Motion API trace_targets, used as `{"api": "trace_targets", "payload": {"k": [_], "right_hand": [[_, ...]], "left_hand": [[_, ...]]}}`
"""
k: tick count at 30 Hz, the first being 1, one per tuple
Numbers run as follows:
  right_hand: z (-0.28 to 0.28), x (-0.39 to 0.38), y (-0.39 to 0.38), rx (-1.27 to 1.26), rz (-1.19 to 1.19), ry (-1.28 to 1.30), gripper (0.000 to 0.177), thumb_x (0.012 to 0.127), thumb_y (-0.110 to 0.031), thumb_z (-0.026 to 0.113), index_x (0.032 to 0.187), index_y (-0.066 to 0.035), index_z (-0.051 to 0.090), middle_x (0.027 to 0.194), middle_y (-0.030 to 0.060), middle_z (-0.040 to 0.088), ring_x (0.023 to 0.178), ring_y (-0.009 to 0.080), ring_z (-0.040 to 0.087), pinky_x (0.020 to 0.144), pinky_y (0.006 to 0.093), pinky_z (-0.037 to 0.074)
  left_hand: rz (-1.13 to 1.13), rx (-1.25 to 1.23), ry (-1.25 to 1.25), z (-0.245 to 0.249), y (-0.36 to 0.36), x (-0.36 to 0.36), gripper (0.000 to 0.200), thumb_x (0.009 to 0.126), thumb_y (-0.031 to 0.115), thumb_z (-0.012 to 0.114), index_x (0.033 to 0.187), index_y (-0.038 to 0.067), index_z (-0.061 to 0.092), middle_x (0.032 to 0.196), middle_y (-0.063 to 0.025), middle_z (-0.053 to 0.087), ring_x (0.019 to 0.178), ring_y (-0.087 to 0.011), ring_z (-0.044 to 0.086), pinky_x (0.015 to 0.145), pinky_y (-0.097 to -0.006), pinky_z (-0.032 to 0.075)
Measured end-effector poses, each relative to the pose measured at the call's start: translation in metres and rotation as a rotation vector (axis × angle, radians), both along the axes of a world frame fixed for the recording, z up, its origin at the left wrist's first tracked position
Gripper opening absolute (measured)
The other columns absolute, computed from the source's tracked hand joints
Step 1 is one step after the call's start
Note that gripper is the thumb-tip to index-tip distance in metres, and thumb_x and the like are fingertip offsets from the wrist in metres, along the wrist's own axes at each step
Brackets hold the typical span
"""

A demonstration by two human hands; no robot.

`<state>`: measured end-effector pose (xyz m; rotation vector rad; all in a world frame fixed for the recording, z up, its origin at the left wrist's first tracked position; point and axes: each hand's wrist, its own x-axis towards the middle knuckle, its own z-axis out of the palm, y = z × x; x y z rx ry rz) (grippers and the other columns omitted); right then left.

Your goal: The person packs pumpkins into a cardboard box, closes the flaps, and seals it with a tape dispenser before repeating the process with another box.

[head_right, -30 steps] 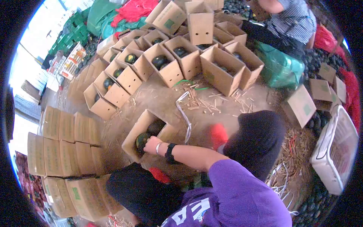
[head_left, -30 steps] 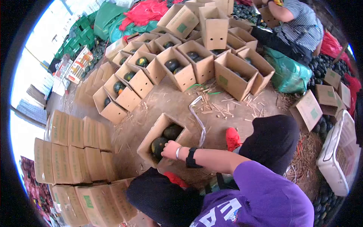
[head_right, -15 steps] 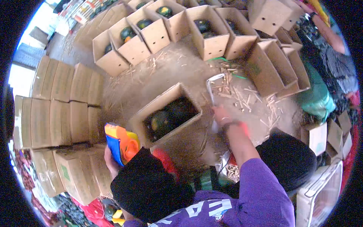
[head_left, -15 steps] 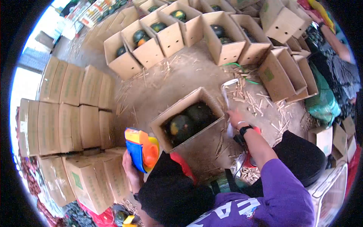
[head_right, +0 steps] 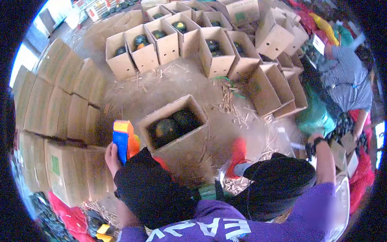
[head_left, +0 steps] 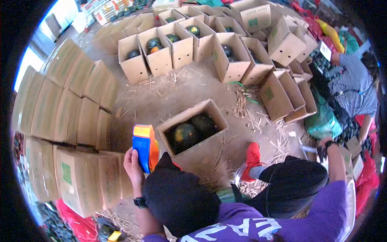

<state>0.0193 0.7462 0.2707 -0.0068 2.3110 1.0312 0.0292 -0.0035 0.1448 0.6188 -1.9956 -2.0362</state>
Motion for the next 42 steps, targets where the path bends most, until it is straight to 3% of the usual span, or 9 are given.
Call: {"api": "trace_targets", "payload": {"k": [4,5,12,17,21,26,33,40,42], "right_hand": [[-0.035,-0.038,0.011,-0.324,-0.376,-0.153,0.027,0.071,-0.034,0.056,0.087,-0.015,0.066,0.089,0.0141,0.064,0.083,0.0296,0.061,0.072,0.0366,0.048],[-0.076,-0.063,0.043,-0.491,-0.125,0.083,0.024,0.073,-0.027,0.056,0.087,-0.01,0.065,0.085,0.0175,0.062,0.079,0.0336,0.059,0.072,0.0384,0.046],[-0.022,-0.133,-0.411,-1.239,0.422,0.078,0.026,0.079,-0.024,0.053,0.098,-0.007,0.061,0.09,0.0163,0.062,0.08,0.0324,0.06,0.072,0.0412,0.048],[-0.14,-0.197,-0.504,-0.565,0.535,-0.55,0.027,0.069,-0.026,0.063,0.083,-0.003,0.067,0.086,0.0183,0.064,0.081,0.0322,0.062,0.074,0.0407,0.048],[-0.187,-0.186,-0.495,-0.549,0.497,-0.541,0.092,0.056,-0.028,0.075,0.134,-0.012,0.028,0.118,0.0174,0.053,0.107,0.035,0.051,0.09,0.0407,0.042],[-0.238,-0.19,-0.489,-0.606,0.447,-0.289,0.083,0.052,-0.026,0.076,0.126,-0.012,0.042,0.106,0.0187,0.058,0.1,0.0322,0.056,0.085,0.0391,0.045],[-0.175,-0.214,-0.458,-1.258,-0.074,-0.839,0.081,0.049,-0.009,0.067,0.126,-0.019,0.042,0.111,0.019,0.054,0.093,0.0304,0.057,0.076,0.0357,0.047],[-0.146,-0.177,-0.479,-0.543,0.465,-0.103,0.017,0.075,-0.016,0.053,0.075,-0.009,0.069,0.084,0.0144,0.065,0.08,0.0274,0.064,0.07,0.0388,0.051],[-0.129,-0.172,-0.486,-0.592,0.48,-0.203,0.021,0.073,-0.017,0.057,0.09,-0.008,0.066,0.082,0.0144,0.065,0.079,0.0294,0.063,0.07,0.0385,0.051]], "left_hand": [[-0.046,-0.25,-0.008,0.014,0.001,-0.017,0.049,0.085,0.02,0.054,0.126,-0.003,0.041,0.117,-0.0124,0.053,0.103,-0.0168,0.051,0.088,-0.0292,0.04],[-0.108,-0.376,-0.046,0.008,-0.001,-0.023,0.052,0.085,0.021,0.055,0.129,-0.001,0.038,0.118,-0.0145,0.053,0.103,-0.0183,0.052,0.088,-0.0303,0.04],[-0.353,-0.911,-0.418,-0.006,0.053,-0.064,0.063,0.074,0.054,0.055,0.117,0.009,0.052,0.099,-0.024,0.058,0.095,-0.0355,0.056,0.085,-0.041,0.043],[-0.545,-0.774,-0.552,-0.019,0.045,-0.068,0.057,0.069,0.043,0.056,0.114,0.008,0.054,0.099,-0.0275,0.056,0.097,-0.039,0.053,0.086,-0.0425,0.042],[-0.512,-0.502,-0.512,-0.046,0.036,-0.053,0.058,0.065,0.032,0.057,0.118,0.009,0.051,0.106,-0.029,0.05,0.102,-0.0384,0.05,0.089,-0.0417,0.04],[-0.502,-0.605,-0.589,-0.024,0.042,-0.057,0.059,0.066,0.03,0.057,0.121,0.011,0.048,0.108,-0.0281,0.047,0.104,-0.0388,0.048,0.09,-0.0415,0.039],[-0.511,-0.49,-0.568,-0.033,0.031,-0.054,0.056,0.067,0.03,0.056,0.12,0.01,0.049,0.107,-0.0276,0.047,0.103,-0.0391,0.049,0.09,-0.041,0.04],[-0.491,-0.55,-0.534,-0.022,0.037,-0.059,0.055,0.068,0.031,0.055,0.119,0.01,0.05,0.108,-0.0271,0.048,0.104,-0.0385,0.048,0.09,-0.0407,0.039],[-0.496,-0.545,-0.546,-0.021,0.038,-0.058,0.055,0.068,0.031,0.055,0.118,0.01,0.051,0.109,-0.027,0.048,0.105,-0.0384,0.048,0.09,-0.0407,0.039]]}}
